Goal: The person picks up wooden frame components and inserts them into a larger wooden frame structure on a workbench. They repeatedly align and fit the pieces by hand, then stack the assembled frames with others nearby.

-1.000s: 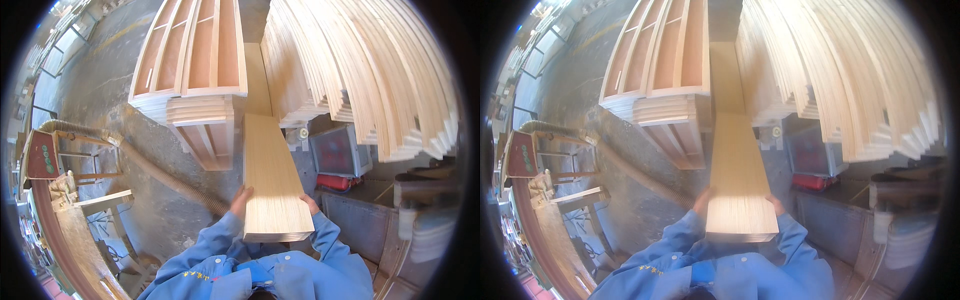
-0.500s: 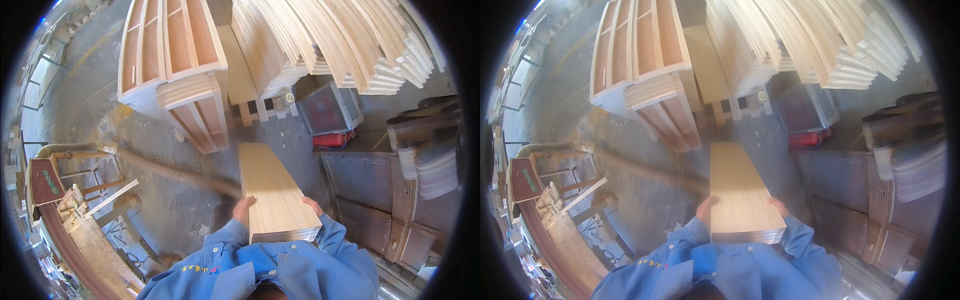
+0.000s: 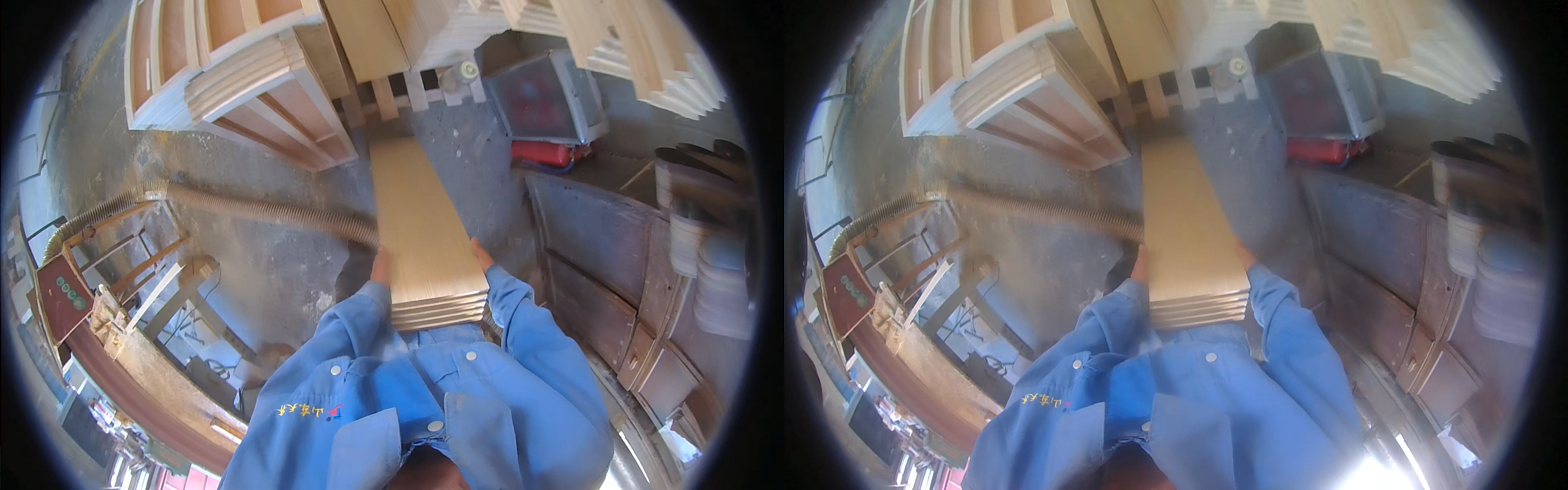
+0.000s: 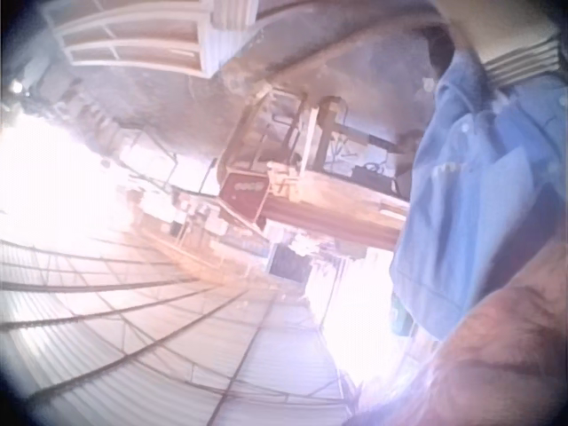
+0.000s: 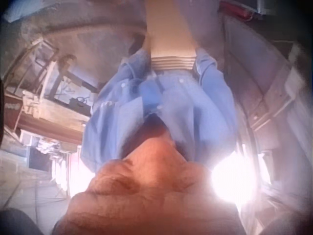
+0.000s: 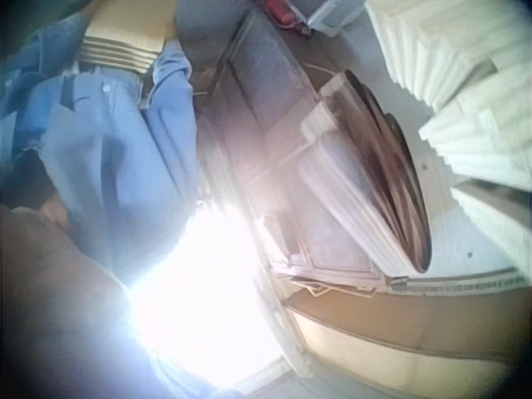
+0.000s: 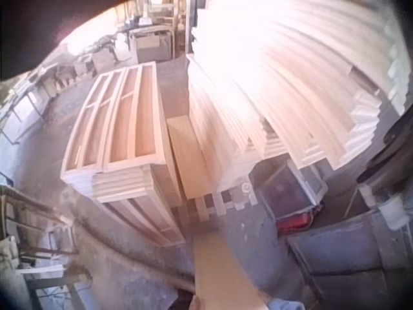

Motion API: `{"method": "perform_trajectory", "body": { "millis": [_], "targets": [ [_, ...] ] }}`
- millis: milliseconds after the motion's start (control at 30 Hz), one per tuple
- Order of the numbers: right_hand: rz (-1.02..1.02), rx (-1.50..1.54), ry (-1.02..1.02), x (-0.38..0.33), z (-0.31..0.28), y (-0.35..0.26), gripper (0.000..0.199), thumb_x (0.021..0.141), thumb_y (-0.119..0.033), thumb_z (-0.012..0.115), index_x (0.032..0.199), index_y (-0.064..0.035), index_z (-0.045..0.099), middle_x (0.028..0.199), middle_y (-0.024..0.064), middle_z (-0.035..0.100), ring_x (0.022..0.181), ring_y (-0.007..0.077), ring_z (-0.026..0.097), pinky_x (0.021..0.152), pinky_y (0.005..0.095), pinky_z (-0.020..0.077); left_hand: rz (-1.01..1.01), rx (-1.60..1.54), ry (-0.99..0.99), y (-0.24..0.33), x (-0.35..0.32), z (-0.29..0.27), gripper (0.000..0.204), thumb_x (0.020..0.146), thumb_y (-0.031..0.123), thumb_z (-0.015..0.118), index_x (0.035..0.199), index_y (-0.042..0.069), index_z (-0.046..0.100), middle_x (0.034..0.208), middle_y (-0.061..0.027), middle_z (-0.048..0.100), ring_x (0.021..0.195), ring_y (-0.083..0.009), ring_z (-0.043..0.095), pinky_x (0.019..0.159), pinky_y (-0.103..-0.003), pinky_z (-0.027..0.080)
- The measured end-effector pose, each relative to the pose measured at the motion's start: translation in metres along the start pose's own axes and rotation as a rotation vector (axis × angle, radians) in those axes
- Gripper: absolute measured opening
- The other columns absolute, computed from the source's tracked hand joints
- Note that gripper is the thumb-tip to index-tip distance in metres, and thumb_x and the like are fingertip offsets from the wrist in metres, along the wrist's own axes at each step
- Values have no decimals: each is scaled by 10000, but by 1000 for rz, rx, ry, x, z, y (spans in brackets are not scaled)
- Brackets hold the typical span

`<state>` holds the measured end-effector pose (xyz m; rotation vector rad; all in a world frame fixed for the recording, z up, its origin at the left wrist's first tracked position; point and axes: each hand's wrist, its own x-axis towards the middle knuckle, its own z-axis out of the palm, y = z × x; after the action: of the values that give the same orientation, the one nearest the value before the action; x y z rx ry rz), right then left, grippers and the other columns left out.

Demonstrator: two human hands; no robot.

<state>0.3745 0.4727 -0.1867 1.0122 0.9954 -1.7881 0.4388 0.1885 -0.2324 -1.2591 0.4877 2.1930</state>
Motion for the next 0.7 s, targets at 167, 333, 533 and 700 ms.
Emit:
{"method": "perform_trajectory", "body": {
  "millis": [167,333,533,700],
  "targets": [
    [72,83,-4,-10,-8,-7,556,963,-440,583,1348,-39,573,1255,150,666,1090,260,656,940,406,531,-30,15,44,7,-25,18,606,1040,522,429,1427,58,480,1343,-117,599,1169,-252,613,1001,-381,502],
    [35,68,36,5,-18,-31,552,957,-446,610,1338,-47,583,1235,143,669,1090,249,651,932,395,531,-17,-70,1,35,-34,60,588,1009,476,532,1404,43,493,1318,-136,611,1153,-273,622,979,-394,513],
    [-249,-372,82,24,-23,-63,470,928,-368,644,1265,-42,616,1146,121,682,1012,232,650,900,374,530,20,-60,51,43,-19,77,557,984,410,584,1385,30,512,1286,-144,628,1120,-272,641,951,-384,526],
    [-28,-101,57,35,-17,-75,494,903,-363,638,1239,-2,608,1117,169,694,949,277,672,874,402,539,-1,29,180,64,-25,99,508,945,352,629,1323,17,569,1226,-154,667,1054,-284,676,912,-378,547]
  ]
}}
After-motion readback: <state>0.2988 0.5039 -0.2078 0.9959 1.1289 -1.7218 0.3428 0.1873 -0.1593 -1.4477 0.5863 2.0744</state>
